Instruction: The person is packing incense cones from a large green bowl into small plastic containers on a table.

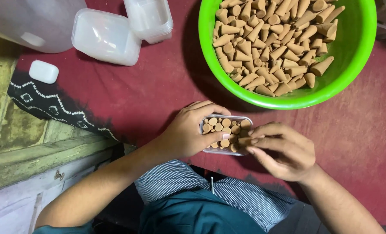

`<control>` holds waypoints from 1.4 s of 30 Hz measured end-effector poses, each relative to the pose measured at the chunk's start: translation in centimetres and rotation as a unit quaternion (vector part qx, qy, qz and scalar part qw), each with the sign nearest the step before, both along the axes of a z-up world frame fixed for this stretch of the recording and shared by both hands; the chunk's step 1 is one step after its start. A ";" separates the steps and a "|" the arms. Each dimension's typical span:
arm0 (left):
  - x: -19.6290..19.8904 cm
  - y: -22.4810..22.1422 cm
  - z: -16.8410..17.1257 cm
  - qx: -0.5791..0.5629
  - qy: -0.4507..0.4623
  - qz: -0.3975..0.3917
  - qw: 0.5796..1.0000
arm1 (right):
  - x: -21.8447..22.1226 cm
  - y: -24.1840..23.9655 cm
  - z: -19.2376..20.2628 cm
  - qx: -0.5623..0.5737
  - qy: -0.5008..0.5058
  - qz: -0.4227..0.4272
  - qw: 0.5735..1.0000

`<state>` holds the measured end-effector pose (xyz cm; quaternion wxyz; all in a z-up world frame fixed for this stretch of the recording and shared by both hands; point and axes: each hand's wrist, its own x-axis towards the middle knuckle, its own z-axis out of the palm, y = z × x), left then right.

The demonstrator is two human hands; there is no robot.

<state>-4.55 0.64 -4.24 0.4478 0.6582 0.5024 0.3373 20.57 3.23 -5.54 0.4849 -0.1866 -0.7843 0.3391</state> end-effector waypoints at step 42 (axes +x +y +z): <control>1.0 -2.6 1.3 0.212 0.213 -0.050 0.952 | 4.2 3.5 -0.3 0.170 -0.052 -0.261 0.949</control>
